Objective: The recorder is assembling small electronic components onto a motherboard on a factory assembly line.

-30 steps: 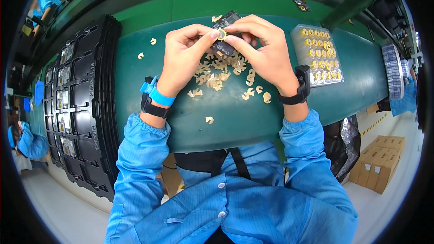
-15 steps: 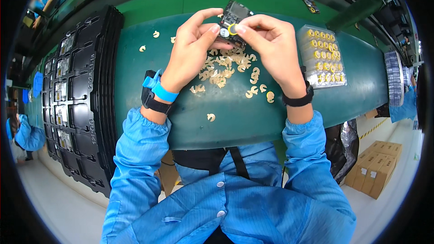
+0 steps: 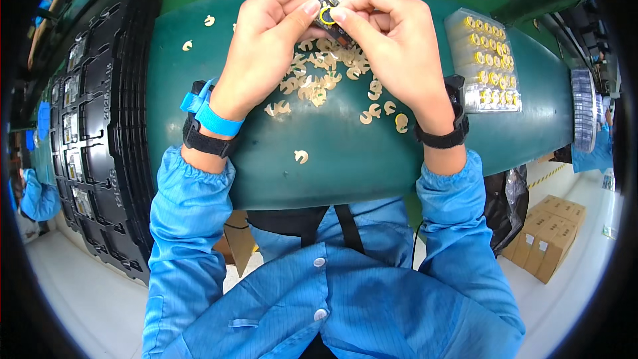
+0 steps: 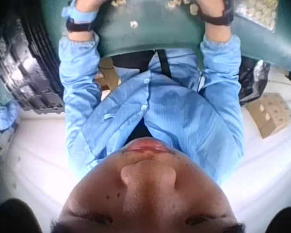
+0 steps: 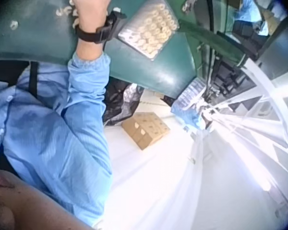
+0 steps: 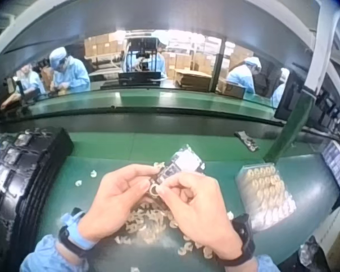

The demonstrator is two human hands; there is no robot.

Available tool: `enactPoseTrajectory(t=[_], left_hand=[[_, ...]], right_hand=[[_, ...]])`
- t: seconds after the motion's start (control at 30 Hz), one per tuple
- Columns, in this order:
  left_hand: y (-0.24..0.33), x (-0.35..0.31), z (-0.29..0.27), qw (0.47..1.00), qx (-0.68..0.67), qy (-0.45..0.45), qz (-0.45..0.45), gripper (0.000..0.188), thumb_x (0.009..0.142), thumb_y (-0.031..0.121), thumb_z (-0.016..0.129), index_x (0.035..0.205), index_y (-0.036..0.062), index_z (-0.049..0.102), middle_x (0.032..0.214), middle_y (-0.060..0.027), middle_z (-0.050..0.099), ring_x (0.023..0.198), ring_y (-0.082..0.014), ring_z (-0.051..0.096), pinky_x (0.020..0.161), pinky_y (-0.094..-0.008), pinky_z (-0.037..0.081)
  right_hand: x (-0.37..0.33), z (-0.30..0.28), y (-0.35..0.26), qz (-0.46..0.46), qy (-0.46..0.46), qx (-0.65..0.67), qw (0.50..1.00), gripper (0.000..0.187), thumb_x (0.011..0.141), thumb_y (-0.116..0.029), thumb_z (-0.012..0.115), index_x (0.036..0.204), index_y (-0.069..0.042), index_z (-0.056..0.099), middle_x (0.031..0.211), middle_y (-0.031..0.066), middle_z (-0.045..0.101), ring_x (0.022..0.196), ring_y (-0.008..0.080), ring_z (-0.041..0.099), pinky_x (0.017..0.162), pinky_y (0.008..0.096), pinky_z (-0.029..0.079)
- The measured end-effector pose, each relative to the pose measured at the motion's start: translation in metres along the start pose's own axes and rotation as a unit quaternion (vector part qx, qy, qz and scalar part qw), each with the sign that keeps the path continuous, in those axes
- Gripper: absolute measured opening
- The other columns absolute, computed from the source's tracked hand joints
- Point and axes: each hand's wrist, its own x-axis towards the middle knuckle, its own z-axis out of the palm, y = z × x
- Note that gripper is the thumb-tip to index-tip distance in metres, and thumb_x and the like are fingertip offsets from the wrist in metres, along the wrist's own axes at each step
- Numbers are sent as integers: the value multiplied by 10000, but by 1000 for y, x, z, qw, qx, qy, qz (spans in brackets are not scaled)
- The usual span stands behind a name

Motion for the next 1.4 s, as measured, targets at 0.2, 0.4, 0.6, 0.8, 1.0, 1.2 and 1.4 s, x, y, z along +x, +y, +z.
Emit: enactPoseTrajectory(t=[0.2,0.4,0.6,0.8,1.0,1.2,1.4], left_hand=[[0,-1,2,1000,-1,1,5,342,1069,91,543,1383,-39,577,1186,-120,713,1076,-147,695,909,-270,590],[1,-3,5,999,-14,29,-5,342,1062,89,557,1378,-41,579,1178,-122,724,1080,-153,698,921,-280,588],[5,-3,5,1000,11,18,1,361,1030,49,588,1379,-41,579,1210,-147,724,1067,-160,704,929,-290,584],[6,-4,9,999,13,25,24,381,1011,2,589,1387,-53,566,1216,-159,721,1078,-165,703,932,-286,582],[7,-3,10,999,15,24,28,379,1011,2,588,1385,-57,563,1216,-157,720,1078,-161,702,925,-282,584],[6,-4,8,999,23,25,23,374,1005,4,600,1372,-60,573,1189,-155,728,1049,-155,707,915,-279,587],[5,-4,8,999,14,31,20,372,998,-1,608,1364,-63,578,1175,-160,732,1039,-157,711,906,-280,592]], right_hand=[[0,1,1,-10,5,-26,1000,115,950,-86,728,959,29,724,695,-32,645,614,-10,523,539,184,377],[0,3,2,-23,15,-24,999,113,951,-85,728,923,24,714,680,-35,634,601,-15,507,520,181,351],[0,5,-1,-32,39,-10,999,120,878,-69,740,810,22,704,593,12,598,543,34,503,496,250,405],[0,8,2,-63,69,6,996,105,872,-68,755,821,16,717,615,5,613,556,30,516,506,239,408],[-1,5,-3,-87,77,-10,993,93,864,-62,769,829,13,727,624,4,625,561,26,522,508,229,412],[-1,5,-3,-52,71,7,996,108,871,-69,776,828,19,730,617,-3,627,560,22,520,506,222,412],[-2,5,-4,-60,67,-9,996,102,873,-69,767,827,15,731,603,-8,609,550,21,505,495,227,393]])
